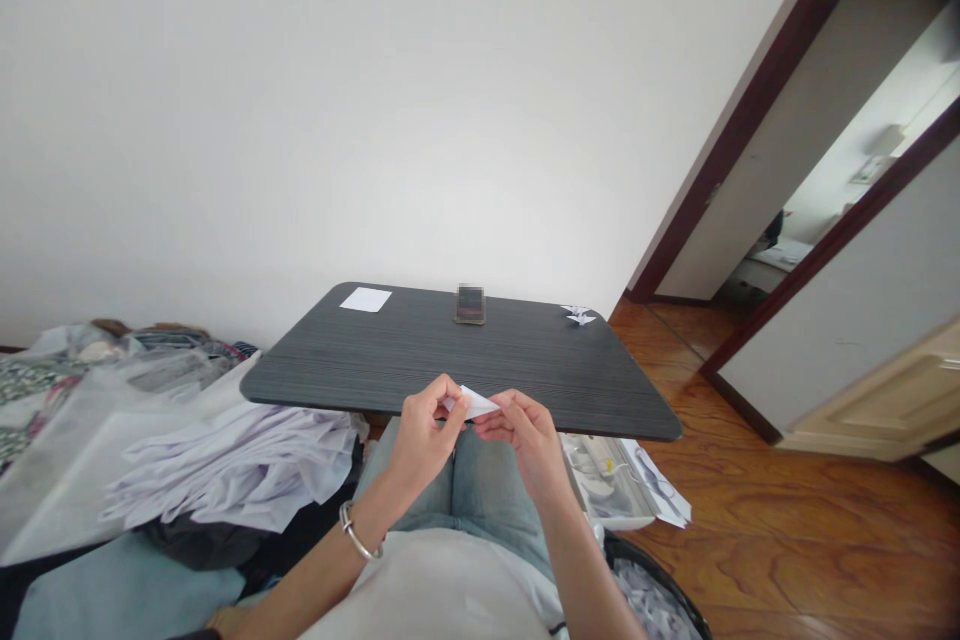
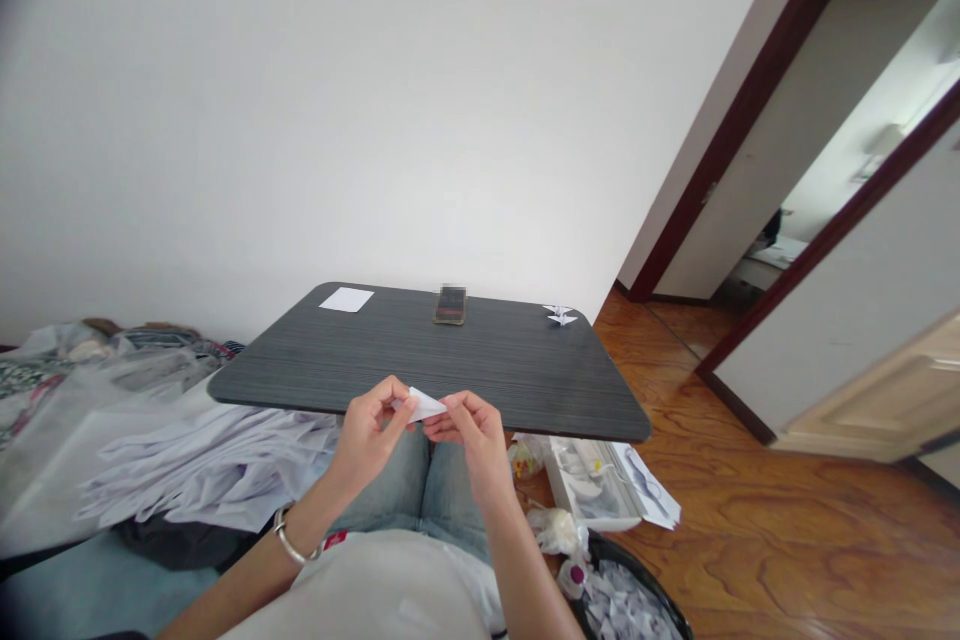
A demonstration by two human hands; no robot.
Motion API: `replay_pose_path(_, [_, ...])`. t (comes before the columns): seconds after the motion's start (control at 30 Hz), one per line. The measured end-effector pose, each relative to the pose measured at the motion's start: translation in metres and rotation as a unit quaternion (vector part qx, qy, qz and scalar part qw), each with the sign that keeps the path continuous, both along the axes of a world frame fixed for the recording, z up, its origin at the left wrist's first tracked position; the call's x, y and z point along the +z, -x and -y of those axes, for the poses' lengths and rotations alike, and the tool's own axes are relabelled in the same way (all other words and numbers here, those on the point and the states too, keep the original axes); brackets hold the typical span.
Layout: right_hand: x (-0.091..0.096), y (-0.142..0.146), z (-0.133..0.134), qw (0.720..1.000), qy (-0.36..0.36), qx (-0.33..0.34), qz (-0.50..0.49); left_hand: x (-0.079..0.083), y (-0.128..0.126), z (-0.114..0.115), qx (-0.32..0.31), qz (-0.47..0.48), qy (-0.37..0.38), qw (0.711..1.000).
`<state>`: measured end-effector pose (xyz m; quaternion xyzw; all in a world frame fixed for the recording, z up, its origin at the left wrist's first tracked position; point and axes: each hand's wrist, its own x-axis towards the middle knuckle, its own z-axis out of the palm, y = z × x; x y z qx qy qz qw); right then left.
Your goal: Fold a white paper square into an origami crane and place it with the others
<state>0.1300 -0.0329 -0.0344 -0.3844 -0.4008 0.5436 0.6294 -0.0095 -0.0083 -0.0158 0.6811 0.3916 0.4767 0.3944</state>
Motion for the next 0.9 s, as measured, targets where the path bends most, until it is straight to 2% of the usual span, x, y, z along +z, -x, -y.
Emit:
replay_pose_path(0.2, [0.0030,-0.0019,0.0008,0.999,0.013,0.018,0.043,-0.0024,0.0011,-0.0005,-0.009,-0.037,-0.017,0.999])
replay_pose_path(0.5, [0.0053,-0.0012,0.0015,0.998,0.007,0.011,0.056,-0.0029,0.0006,-0.0016,-0.008,-0.007,0.011,1.000])
replay_pose_path(0.7, [0.0038,-0.0033,0.0018,0.998,-0.002,0.020,0.063,-0.0071,0.0002,-0.0038,0.012,-0.017,-0.002,1.000])
replay_pose_path(0.9, [0.0012,-0.0098,0.0000,0.997,-0.015,0.003,0.075,-0.0046,0.0027,-0.0065,0.040,-0.039,-0.031,0.998])
